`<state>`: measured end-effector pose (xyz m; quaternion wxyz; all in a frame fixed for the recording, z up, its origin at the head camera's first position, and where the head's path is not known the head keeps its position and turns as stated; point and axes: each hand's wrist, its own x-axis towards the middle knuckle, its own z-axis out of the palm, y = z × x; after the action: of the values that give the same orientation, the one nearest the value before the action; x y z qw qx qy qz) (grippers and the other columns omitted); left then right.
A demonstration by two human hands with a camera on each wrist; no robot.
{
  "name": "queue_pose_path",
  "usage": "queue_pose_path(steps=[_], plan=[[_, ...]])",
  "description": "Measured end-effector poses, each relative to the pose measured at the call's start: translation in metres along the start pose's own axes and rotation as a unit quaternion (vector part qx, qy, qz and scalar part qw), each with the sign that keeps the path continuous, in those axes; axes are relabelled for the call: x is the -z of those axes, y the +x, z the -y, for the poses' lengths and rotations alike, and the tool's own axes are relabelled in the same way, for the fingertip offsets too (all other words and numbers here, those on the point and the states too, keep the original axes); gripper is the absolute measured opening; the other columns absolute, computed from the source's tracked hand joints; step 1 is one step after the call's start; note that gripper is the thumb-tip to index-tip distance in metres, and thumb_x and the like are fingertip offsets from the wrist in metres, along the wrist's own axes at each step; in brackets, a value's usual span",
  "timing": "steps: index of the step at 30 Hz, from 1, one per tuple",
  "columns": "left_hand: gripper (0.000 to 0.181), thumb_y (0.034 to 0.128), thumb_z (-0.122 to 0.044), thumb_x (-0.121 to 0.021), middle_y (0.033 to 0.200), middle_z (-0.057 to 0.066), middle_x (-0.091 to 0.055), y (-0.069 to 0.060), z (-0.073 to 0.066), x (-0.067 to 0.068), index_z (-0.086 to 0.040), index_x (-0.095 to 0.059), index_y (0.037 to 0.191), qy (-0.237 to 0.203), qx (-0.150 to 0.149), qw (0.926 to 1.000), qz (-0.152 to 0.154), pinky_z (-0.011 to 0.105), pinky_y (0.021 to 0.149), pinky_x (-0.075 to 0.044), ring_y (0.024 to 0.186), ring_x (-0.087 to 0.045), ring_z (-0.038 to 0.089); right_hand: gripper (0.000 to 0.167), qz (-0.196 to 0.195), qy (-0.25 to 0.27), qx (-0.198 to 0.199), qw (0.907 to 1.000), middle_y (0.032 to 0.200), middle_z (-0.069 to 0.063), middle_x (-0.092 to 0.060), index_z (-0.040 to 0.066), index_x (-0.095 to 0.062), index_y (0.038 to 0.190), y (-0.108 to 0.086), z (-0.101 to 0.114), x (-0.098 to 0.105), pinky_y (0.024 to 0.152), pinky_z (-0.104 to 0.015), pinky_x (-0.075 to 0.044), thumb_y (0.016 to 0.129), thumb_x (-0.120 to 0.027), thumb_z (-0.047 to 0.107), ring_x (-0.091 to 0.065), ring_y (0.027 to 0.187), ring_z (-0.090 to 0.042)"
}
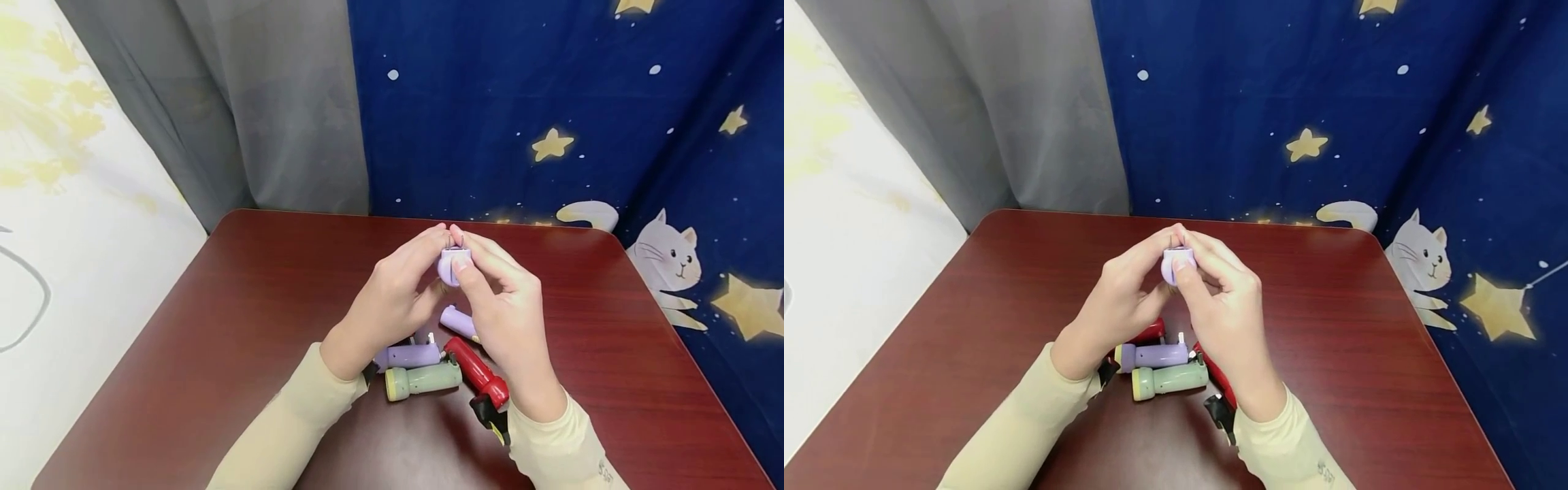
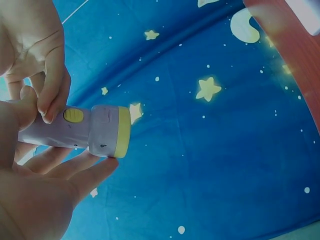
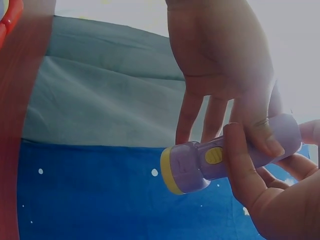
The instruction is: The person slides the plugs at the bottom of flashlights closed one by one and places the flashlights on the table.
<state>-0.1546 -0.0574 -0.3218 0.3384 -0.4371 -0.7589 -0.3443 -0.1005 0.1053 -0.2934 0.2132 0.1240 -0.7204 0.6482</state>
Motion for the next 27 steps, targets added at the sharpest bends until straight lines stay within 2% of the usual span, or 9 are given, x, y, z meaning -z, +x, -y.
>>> queue_pose_path(steps=[5, 9, 14, 17, 22, 27], plan=[[0.047, 0.0952, -0.004, -0.077, 0.143, 0.023, -0.067, 0.000, -0.001, 0.001, 0.005, -0.062, 0.139, -0.013, 0.004, 0.9999, -0.003, 0.036, 0.122, -0.046, 0.138, -0.064, 0.033, 0.038, 0.020, -0.015, -0.006, 0.9997, 0.142, -0.001, -0.071, 0.015, -0.071, 0.139, -0.002, 0.002, 0.003, 0.101, -0.020, -0.058, 0.103, -0.066, 0.009, -0.070, 0.125, -0.011], [0.046, 0.0968, -0.005, -0.075, 0.142, 0.022, -0.067, 0.002, -0.003, 0.002, 0.005, -0.062, 0.140, -0.022, 0.003, 0.9997, -0.006, 0.034, 0.123, -0.046, 0.137, -0.065, 0.032, 0.041, 0.038, -0.018, 0.014, 0.9990, 0.145, -0.003, -0.068, 0.013, -0.068, 0.144, -0.003, 0.005, 0.006, 0.105, -0.020, -0.056, 0.102, -0.067, 0.008, -0.069, 0.127, -0.011], [0.044, 0.0976, -0.005, -0.074, 0.139, 0.020, -0.068, 0.001, -0.005, 0.002, 0.004, -0.061, 0.139, -0.029, 0.007, 0.9995, -0.003, 0.032, 0.122, -0.047, 0.134, -0.066, 0.031, 0.046, 0.058, -0.022, 0.001, 0.9981, 0.149, -0.002, -0.065, 0.016, -0.065, 0.147, -0.007, 0.008, 0.008, 0.106, -0.017, -0.055, 0.102, -0.064, 0.004, -0.069, 0.126, -0.008], [0.044, 0.0977, -0.004, -0.073, 0.140, 0.020, -0.068, 0.000, -0.004, 0.001, 0.004, -0.061, 0.139, -0.029, 0.007, 0.9995, 0.001, 0.032, 0.122, -0.047, 0.135, -0.065, 0.031, 0.049, 0.069, -0.024, 0.000, 0.9973, 0.150, -0.002, -0.063, 0.015, -0.062, 0.149, -0.007, 0.009, 0.009, 0.107, -0.016, -0.054, 0.103, -0.063, 0.002, -0.068, 0.127, -0.007], [0.045, 0.0981, -0.004, -0.073, 0.138, 0.019, -0.068, 0.001, -0.003, 0.002, 0.004, -0.059, 0.140, -0.028, 0.005, 0.9996, 0.005, 0.031, 0.121, -0.048, 0.131, -0.067, 0.029, 0.050, 0.080, -0.027, 0.010, 0.9964, 0.151, -0.002, -0.062, 0.016, -0.061, 0.151, -0.007, 0.010, 0.009, 0.107, -0.015, -0.054, 0.103, -0.062, 0.002, -0.067, 0.127, -0.007], [0.046, 0.0992, -0.009, -0.073, 0.137, 0.017, -0.069, 0.003, -0.003, 0.004, 0.003, -0.058, 0.141, -0.039, 0.018, 0.9990, 0.015, 0.030, 0.120, -0.049, 0.128, -0.068, 0.026, 0.049, 0.081, -0.040, 0.007, 0.9959, 0.150, 0.001, -0.062, 0.021, -0.061, 0.151, -0.007, 0.011, 0.008, 0.104, -0.015, -0.055, 0.105, -0.061, 0.006, -0.069, 0.123, -0.007]])
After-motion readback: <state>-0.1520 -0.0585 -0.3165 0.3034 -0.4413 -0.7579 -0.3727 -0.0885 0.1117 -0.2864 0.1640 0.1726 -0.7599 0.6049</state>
